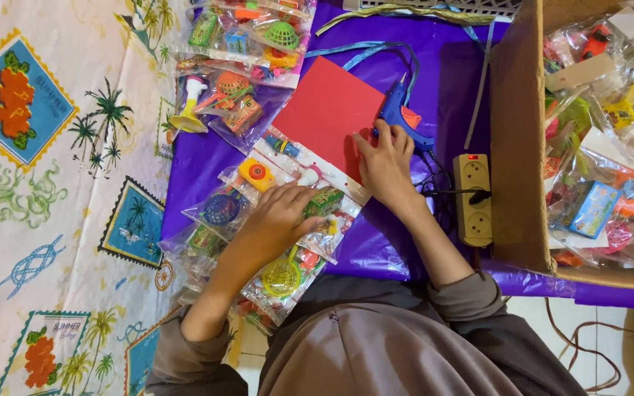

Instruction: The person applies hot glue to a red card and attaches small packaged toy items to it.

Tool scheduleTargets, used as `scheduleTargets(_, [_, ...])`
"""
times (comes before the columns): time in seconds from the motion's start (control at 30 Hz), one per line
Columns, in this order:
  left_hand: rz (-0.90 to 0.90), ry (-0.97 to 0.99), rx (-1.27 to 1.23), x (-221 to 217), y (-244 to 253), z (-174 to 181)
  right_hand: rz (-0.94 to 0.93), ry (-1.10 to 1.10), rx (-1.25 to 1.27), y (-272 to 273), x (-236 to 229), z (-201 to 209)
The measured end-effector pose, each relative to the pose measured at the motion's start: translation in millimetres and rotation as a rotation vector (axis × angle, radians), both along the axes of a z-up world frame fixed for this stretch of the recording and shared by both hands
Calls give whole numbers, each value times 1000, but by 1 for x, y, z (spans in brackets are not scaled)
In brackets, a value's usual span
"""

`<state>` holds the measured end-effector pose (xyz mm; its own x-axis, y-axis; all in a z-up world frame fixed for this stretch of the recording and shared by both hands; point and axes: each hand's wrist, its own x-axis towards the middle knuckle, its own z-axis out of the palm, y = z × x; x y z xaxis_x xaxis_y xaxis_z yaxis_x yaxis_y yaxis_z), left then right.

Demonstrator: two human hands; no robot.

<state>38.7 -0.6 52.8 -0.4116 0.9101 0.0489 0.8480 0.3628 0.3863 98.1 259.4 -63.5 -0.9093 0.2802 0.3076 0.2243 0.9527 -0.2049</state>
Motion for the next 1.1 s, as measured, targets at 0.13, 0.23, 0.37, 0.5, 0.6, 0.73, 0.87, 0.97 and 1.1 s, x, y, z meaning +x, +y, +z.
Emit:
scheduleTargets(0.13, [12, -26, -12, -2, 0, -1, -90, -37, -28, 11, -8, -12])
scheduleTargets(0.23, [10, -25, -27, -3, 1, -3, -94, 22, 14, 9, -16, -2])
scheduleTargets(0.37, [13, -58, -99, -5, 9, 4, -104, 53, 99, 6, -37, -9])
scheduleTargets(0.5, [35, -199, -181, -7, 12, 8, -102, 20, 247, -7, -38, -25])
scheduleTargets(0.6, [34, -215, -193, -10, 13, 6, -19, -133, 187, -26, -16, -14])
scheduleTargets(0.73, [36, -256, -249, -7, 13, 13, 83, -425, 49, -41, 7, 6])
scheduleTargets(0.87, [30, -242, -262, -10, 14, 13, 58, -495, 29, -36, 18, 20])
scheduleTargets(0.97, [3, -228, -289, -11, 13, 14, 42, -440, 30, -28, 32, 38])
scheduleTargets(1.1, [-39, -175, -342, -12, 16, 17, 17, -332, 0, -11, 47, 60])
